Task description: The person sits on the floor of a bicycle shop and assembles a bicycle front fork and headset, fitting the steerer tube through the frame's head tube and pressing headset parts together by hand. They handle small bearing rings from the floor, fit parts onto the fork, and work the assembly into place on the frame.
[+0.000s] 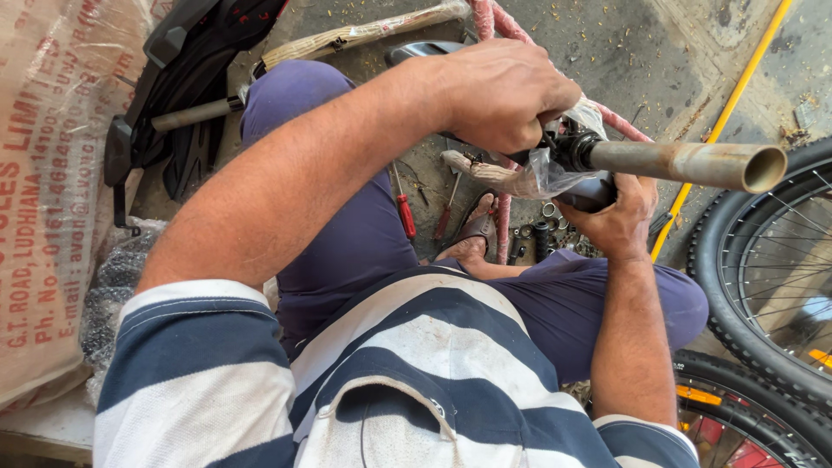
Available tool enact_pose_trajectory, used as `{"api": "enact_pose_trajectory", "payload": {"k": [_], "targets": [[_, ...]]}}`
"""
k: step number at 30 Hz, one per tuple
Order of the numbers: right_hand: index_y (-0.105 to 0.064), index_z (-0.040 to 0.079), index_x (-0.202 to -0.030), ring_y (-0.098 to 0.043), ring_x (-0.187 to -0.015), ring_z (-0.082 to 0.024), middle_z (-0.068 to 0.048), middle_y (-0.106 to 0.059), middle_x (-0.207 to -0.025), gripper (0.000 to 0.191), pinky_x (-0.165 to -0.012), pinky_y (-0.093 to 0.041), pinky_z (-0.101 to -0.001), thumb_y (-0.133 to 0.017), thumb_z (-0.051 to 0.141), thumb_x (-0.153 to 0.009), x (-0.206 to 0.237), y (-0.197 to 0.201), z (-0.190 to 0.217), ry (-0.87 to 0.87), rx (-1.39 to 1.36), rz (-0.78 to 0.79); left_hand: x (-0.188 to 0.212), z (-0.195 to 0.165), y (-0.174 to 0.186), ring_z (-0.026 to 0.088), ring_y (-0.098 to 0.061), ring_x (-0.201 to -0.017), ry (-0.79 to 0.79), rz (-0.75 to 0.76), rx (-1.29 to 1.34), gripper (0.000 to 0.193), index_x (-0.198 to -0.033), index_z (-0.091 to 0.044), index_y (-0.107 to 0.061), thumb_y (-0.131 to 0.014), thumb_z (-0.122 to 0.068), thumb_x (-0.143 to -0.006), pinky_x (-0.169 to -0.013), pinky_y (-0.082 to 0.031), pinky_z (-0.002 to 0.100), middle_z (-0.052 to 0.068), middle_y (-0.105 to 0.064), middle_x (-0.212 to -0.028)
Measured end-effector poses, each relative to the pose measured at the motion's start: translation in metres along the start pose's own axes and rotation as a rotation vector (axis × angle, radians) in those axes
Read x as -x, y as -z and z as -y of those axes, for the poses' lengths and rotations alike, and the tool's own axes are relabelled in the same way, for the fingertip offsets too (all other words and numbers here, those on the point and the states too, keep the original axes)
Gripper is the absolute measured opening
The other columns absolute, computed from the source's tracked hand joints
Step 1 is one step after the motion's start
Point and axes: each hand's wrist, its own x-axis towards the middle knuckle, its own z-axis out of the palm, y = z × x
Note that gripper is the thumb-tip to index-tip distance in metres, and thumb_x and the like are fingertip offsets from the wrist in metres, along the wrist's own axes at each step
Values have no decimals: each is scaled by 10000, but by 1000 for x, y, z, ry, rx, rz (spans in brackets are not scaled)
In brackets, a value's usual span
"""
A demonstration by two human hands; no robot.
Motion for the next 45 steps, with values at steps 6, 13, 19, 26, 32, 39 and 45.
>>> {"api": "enact_pose_trajectory", "payload": {"k": [6, 13, 19, 26, 32, 39, 45], "targets": [[-690, 61, -1233, -664, -1148, -377, -165, -687, -1228, 622, -997, -530, -483, -978, 233, -710, 6, -4, -6, -59, 13, 21, -3, -7, -13, 398, -697, -790, -27, -21, -182, 207, -896, -46, -696, -699, -107, -698, -671, -514, 519, 190, -705, -800], [-691, 60, -1224, -687, -1116, -371, -159, -704, -1191, 597, -986, -539, -473, -975, 256, -737, 6, -6, -11, -48, -3, 21, 8, -12, -13, 357, -701, -843, -84, -188, -334, 251, -946, -55, -722, -732, -178, -727, -777, -498, 487, 174, -717, -830], [-690, 54, -1224, -690, -1125, -377, -168, -708, -1198, 600, -990, -541, -474, -972, 256, -735, 5, -6, -9, -46, 7, 19, 17, -25, -10, 286, -637, -962, -61, -240, -546, 182, -916, -92, -735, -714, -201, -772, -845, -452, 444, 135, -712, -893], [-689, 53, -1215, -692, -1106, -377, -167, -710, -1181, 596, -973, -542, -472, -974, 258, -733, 6, -6, -11, -61, -2, 31, 21, -39, -12, 263, -618, -963, 11, -176, -627, 165, -895, -73, -754, -692, -209, -827, -899, -436, 410, 128, -705, -833], [-688, 51, -1205, -687, -1096, -378, -164, -708, -1167, 608, -974, -538, -476, -980, 263, -716, 6, -6, -10, -66, -1, 31, 25, -43, -17, 264, -587, -1054, -12, -280, -648, 210, -881, -47, -741, -693, -245, -830, -901, -420, 400, 133, -706, -947], [-677, 41, -1277, -662, -1196, -385, -177, -691, -1275, 659, -1045, -521, -478, -971, 224, -716, 7, -6, -5, -40, -15, 22, 34, -48, -27, 267, -563, -1138, 0, -408, -668, 294, -1004, 6, -759, -665, -224, -845, -995, -439, 402, 150, -672, -1150], [-676, 39, -1251, -652, -1167, -391, -183, -685, -1239, 664, -1025, -513, -481, -974, 212, -683, 10, -6, -6, -54, 2, 30, 35, -46, -27, 272, -568, -1145, -3, -387, -645, 282, -990, -3, -755, -660, -210, -824, -998, -438, 410, 145, -678, -1143]]}}
